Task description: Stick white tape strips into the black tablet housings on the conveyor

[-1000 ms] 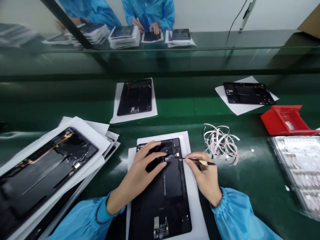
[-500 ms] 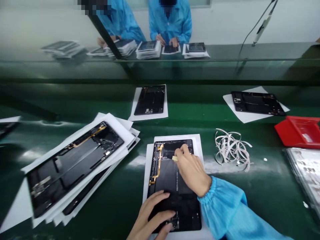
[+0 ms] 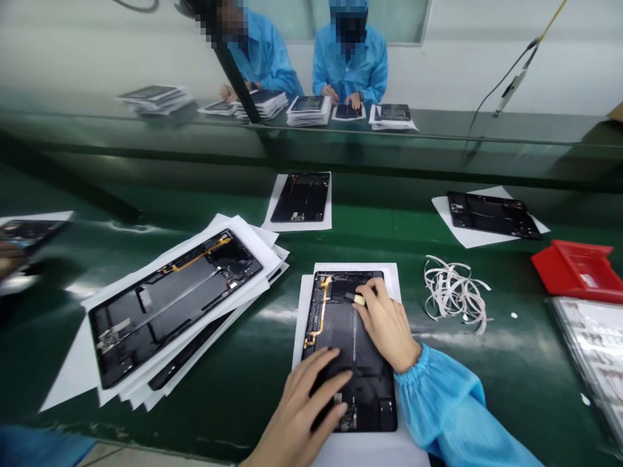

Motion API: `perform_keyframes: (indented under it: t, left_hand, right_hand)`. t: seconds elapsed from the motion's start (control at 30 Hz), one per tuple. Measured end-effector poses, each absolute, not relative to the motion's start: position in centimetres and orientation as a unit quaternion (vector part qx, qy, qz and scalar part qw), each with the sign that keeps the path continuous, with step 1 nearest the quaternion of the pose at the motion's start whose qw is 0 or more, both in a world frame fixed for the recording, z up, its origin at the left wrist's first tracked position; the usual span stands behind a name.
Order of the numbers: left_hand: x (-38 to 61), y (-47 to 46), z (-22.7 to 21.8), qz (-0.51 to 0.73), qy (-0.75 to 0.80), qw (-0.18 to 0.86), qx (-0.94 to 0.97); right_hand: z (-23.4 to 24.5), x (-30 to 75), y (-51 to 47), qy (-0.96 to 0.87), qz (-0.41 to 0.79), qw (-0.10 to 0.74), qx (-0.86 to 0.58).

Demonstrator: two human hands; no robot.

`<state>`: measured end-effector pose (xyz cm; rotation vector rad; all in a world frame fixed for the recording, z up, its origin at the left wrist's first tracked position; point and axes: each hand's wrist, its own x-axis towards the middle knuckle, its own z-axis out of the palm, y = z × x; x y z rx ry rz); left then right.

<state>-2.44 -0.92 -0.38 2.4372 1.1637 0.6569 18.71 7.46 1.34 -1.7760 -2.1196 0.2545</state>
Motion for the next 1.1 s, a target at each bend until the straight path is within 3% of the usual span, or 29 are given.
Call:
perform_keyframes:
  t: [0.17, 0.27, 0.57, 0.83, 0.97, 1.1]
  left_hand:
    - [-6.6, -0.5, -1.7, 0.229, 0.609, 0.137, 0.747]
    - [-7.2, -0.2, -1.5, 0.183, 0.633, 0.167, 0.733]
    - [-5.2, 0.3, -0.6, 0.248, 0.634, 0.325, 0.656]
    - [-3.1, -0.2, 2.2, 0.321, 0.609, 0.511, 0.514]
    - [-3.0, 2.2, 3.8, 0.351, 0.595, 0.454, 0.562]
    - [-2.4, 10.4, 6.1, 0.395, 0.518, 0.406, 0.642]
  right_hand:
    - [1.0, 19.5, 7.4, -0.708, 0.071, 0.225, -0.665]
    - [1.1, 21.3, 5.8, -0.696, 0.082, 0.234, -0.674]
    - [-0.1, 23.9, -0.2, -0.648, 0.169, 0.144, -0.729]
    - [-0.2, 23.3, 0.1, -0.636, 0.205, 0.206, -0.715]
    - [-0.5, 23.7, -0.3, -0.614, 0.200, 0.281, -0.710]
    - [-1.1, 24.6, -0.6, -0.595, 0.185, 0.321, -0.713]
